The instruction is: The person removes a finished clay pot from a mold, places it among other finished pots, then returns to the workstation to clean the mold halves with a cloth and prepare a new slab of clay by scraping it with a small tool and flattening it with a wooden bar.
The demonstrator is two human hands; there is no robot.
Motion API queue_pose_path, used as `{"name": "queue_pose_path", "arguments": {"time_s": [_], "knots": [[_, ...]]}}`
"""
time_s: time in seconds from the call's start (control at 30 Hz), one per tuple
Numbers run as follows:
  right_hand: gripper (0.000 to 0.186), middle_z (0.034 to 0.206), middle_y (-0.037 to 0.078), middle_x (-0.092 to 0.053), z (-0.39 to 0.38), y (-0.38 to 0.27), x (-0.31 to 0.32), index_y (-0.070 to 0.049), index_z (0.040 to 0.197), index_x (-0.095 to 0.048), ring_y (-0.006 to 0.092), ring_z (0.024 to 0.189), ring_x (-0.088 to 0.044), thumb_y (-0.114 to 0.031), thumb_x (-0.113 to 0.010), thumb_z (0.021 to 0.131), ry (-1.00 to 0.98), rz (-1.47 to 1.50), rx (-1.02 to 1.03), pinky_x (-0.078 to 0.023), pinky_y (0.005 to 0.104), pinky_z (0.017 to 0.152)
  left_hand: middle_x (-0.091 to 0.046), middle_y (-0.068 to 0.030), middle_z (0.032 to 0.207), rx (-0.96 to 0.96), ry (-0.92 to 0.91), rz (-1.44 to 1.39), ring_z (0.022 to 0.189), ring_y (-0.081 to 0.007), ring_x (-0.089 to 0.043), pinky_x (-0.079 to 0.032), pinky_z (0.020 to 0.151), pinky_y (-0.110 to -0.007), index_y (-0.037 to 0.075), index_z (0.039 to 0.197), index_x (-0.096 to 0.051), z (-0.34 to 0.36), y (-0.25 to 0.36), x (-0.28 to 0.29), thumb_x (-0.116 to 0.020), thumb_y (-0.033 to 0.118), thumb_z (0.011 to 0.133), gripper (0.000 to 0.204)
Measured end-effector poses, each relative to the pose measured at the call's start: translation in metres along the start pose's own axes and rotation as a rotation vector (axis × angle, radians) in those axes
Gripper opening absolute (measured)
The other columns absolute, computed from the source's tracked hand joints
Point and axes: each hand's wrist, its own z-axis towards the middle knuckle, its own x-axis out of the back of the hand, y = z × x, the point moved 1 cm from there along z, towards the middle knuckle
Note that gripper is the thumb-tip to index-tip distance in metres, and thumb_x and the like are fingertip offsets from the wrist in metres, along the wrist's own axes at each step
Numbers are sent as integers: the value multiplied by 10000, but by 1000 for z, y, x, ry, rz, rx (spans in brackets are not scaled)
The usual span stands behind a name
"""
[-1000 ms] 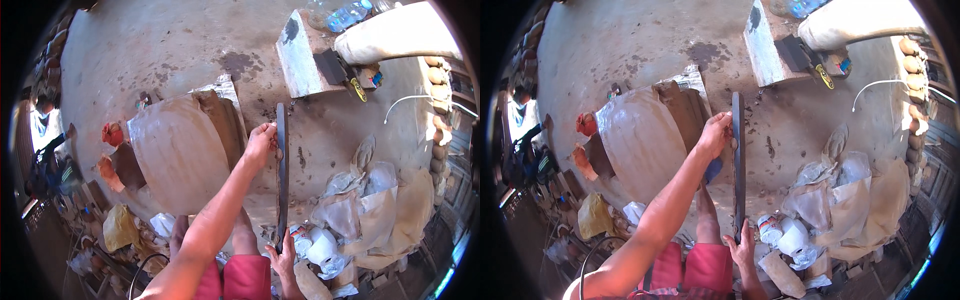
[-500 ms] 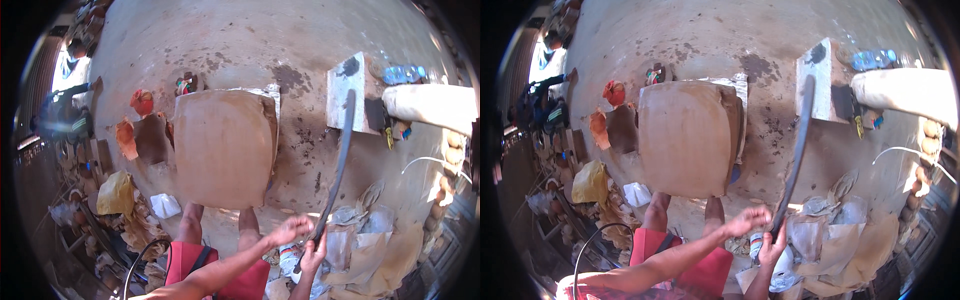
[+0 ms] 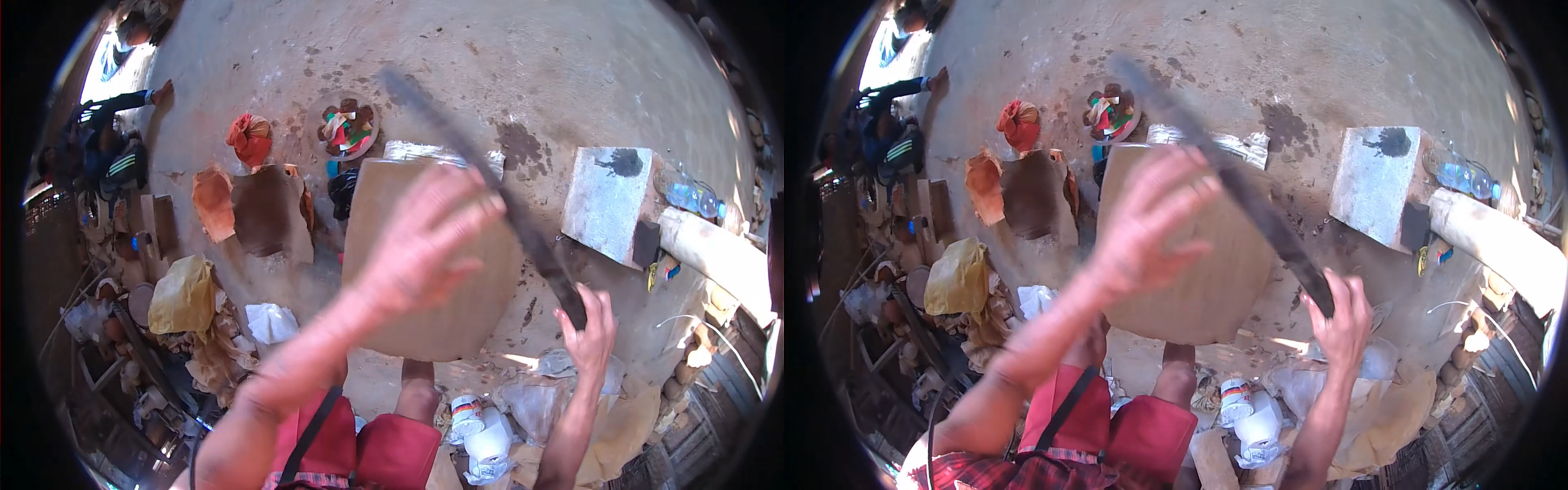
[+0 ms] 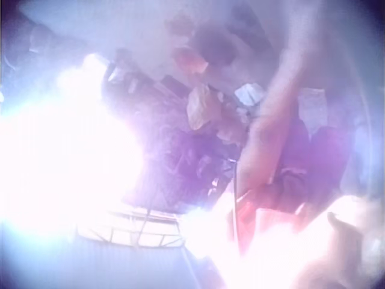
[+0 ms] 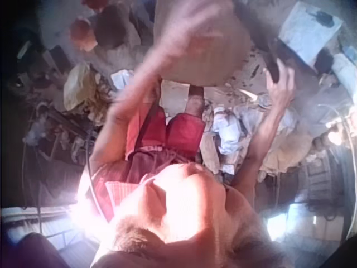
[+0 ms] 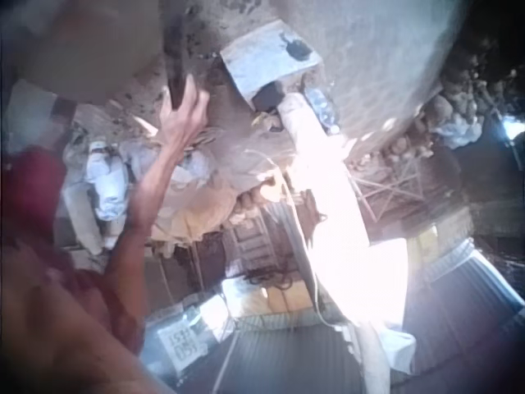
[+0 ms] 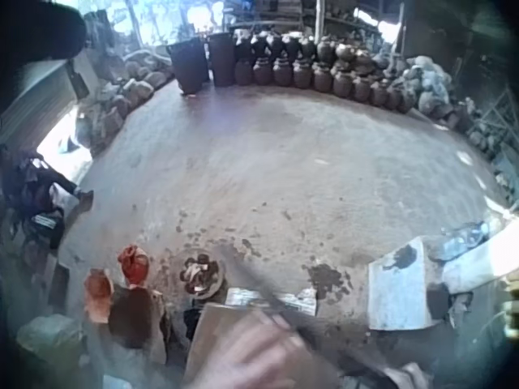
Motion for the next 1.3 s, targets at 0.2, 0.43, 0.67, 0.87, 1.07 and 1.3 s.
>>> {"name": "queue_pose_path", "arguments": {"time_s": [0.2, 0.43, 0.67, 0.87, 1.07, 1.3], "knots": [[528, 974, 112, -641, 136, -38, -59, -62, 1127, -657, 363, 840, -702, -76, -936, 679, -265, -76, 383, -576, 479, 725, -634, -118, 1290, 37, -386, 388, 1277, -352, -596, -500, 1054, -497, 154, 1408, -652, -14, -184, 131, -928, 119, 671, 788], [415, 935, 99, -634, 189, -39, -118, -62, 1003, -676, 356, 956, -673, -41, -906, 658, -343, -168, 89, -540, 482, 815, -592, -92, 1030, 214, -219, 370, 1025, -343, -615, -466, 863, -461, 119, 1095, -632, -37, -242, 116, -833, 42, 623, 519], [464, 1024, 73, -626, 207, -45, -133, -127, 1161, -781, 306, 1055, -634, -35, -852, 712, -387, -207, 3, -485, 459, 915, -587, -71, 1010, 311, -205, 369, 1030, -316, -606, -443, 842, -452, 129, 1033, -673, -41, -270, 110, -814, 29, 614, 453], [540, 1052, 76, -627, 216, -57, -138, -150, 1237, -752, 316, 1065, -630, -30, -782, 711, -456, -275, -19, -475, 474, 927, -623, -59, 1039, 356, -222, 351, 1062, -297, -621, -455, 877, -443, 126, 1059, -753, -42, -281, 118, -825, 9, 624, 456], [507, 1058, 100, -636, 231, -54, -140, -114, 1211, -727, 343, 1100, -637, -38, -730, 710, -636, -213, -96, -487, 494, 947, -647, -67, 1023, 443, -336, 289, 1075, -304, -643, -461, 886, -437, 122, 1117, -801, -34, -292, 123, -814, 1, 644, 489], [487, 1059, 117, -655, 236, -57, -145, -112, 1192, -713, 355, 1117, -648, -62, -706, 708, -691, -182, -63, -515, 505, 958, -657, -84, 964, 505, -412, 325, 1063, -313, -673, -471, 859, -443, 107, 1067, -817, -37, -296, 122, -789, 17, 670, 408]]}}
